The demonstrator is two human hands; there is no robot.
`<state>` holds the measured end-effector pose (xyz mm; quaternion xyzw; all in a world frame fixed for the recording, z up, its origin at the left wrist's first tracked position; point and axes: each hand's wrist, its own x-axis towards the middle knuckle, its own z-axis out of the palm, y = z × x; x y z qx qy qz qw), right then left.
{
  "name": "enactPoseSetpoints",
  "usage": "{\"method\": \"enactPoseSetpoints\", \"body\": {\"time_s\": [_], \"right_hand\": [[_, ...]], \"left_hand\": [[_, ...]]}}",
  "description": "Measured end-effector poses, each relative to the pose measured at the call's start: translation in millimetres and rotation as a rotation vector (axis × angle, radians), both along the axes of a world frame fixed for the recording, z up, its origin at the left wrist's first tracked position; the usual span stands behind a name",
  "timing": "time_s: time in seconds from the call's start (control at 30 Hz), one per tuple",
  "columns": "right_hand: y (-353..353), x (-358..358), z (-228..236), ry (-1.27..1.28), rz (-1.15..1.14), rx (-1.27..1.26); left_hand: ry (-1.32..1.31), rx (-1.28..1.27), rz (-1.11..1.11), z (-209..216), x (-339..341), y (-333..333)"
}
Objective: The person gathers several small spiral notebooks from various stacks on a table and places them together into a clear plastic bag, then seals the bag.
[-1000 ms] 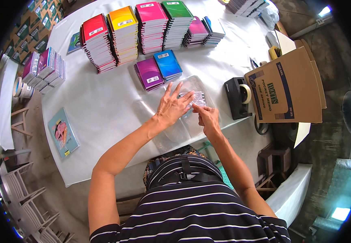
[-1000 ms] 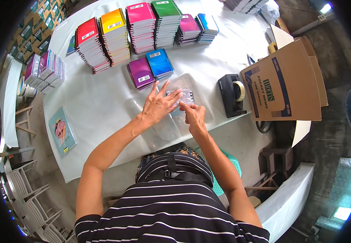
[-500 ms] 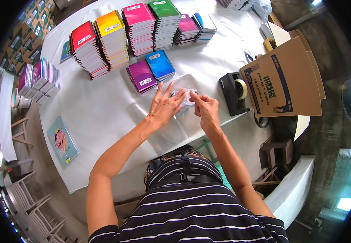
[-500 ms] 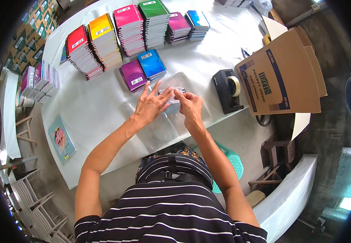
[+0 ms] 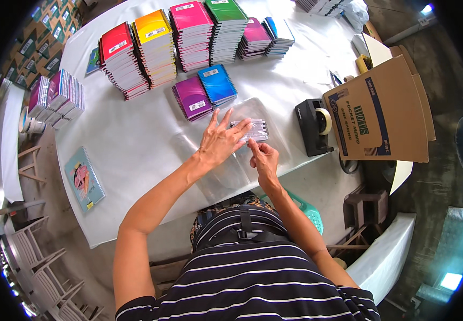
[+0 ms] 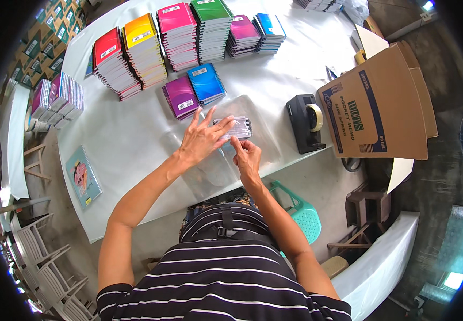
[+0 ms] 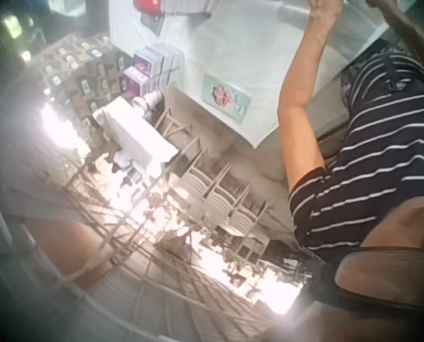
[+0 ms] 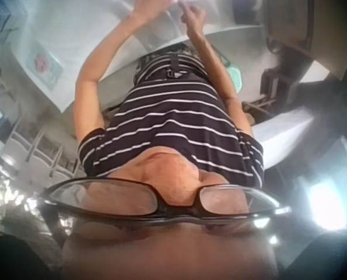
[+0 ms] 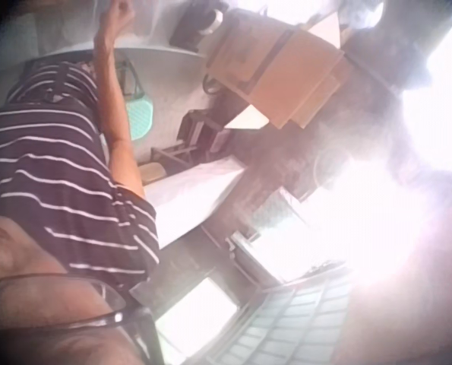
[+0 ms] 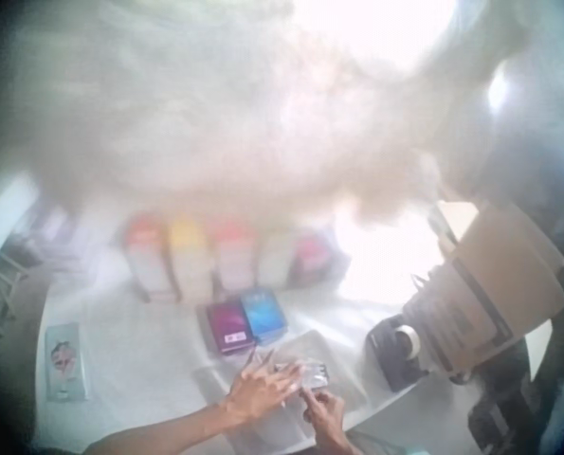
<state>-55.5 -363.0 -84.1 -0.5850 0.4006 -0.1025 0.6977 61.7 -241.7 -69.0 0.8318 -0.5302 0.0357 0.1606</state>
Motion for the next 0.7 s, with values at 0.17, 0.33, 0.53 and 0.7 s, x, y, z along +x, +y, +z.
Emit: {"method": "enactPoseSetpoints", "body": {"time_s": [0.17,0.33,0.53,0.7], "right_hand": [[-3,-2,-10,-0.029,0.063,-0.108],[-10,-1,-22,0.142,0.221,-0.524],[-40,-3,-47,0.201,0.435,-0.919],[-95,-21,-76,0.07,0.283,0.208]], "left_hand": [[0.397,0.064,-0.018,7,18,-10],[0.888,-0.063,-0.107,-22,53,-37],[1.147,-0.086,-0.194,-27,60,-42],[0.966,-0.212,-0.218,-38,26,-26]]}}
